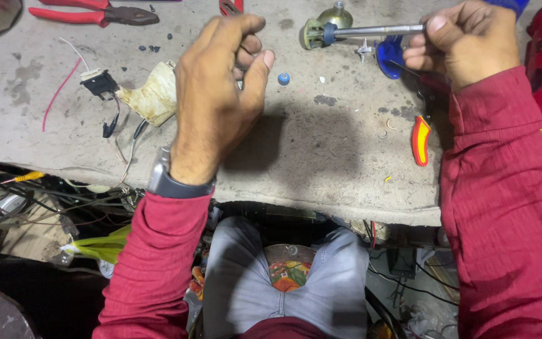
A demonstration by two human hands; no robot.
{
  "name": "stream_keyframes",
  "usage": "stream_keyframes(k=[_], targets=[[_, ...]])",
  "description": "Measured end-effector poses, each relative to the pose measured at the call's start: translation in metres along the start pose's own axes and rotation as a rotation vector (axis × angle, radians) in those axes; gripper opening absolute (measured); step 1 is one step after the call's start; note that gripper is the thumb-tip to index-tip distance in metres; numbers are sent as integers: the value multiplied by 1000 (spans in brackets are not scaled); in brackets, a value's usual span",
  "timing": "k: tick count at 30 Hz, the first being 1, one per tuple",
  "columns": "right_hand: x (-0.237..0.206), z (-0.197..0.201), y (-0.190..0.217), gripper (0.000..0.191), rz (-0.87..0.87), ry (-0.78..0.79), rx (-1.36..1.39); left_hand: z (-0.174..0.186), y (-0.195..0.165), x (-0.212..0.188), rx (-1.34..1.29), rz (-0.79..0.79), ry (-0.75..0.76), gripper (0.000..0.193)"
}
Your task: The person sits at a cluttered workbench and uses a long screwdriver to work on a small electric motor assembly, repeatedly turning the screwdriver against the motor housing while holding the component steady. They reposition the motor, manipulate small parts by hand, and continue driving the screwdriver into the assembly.
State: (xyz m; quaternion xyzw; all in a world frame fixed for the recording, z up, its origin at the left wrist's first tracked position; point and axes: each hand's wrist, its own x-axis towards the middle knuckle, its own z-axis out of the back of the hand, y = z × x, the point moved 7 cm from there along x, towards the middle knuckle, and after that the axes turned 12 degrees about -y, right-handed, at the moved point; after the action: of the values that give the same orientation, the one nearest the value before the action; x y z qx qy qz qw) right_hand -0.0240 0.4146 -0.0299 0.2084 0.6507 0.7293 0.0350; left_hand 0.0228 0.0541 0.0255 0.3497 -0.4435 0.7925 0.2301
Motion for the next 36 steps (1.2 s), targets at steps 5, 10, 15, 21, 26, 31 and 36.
stream_keyframes(k=[5,10,15,21,26,31,36], targets=[[-9,-13,9,9,66,49,-608,10,10,7,313,-374,183,62],[-41,-33,55,19,569,-14,-1177,2,27,-8,495,-436,239,65],[-62,-82,66,14,552,125,-824,4,33,-14,515,-442,227,58],[-68,-184,29,40,607,444,-974,13,31,-14,454,-482,205,56],[-64,-204,33,30,645,465,-894,15,31,-14,451,-507,172,61],[-99,-200,70,37,1171,374,-733,11,39,-14,450,-486,201,63],[-122,-215,75,16,1466,247,-928,10,41,-14,448,-466,211,60]])
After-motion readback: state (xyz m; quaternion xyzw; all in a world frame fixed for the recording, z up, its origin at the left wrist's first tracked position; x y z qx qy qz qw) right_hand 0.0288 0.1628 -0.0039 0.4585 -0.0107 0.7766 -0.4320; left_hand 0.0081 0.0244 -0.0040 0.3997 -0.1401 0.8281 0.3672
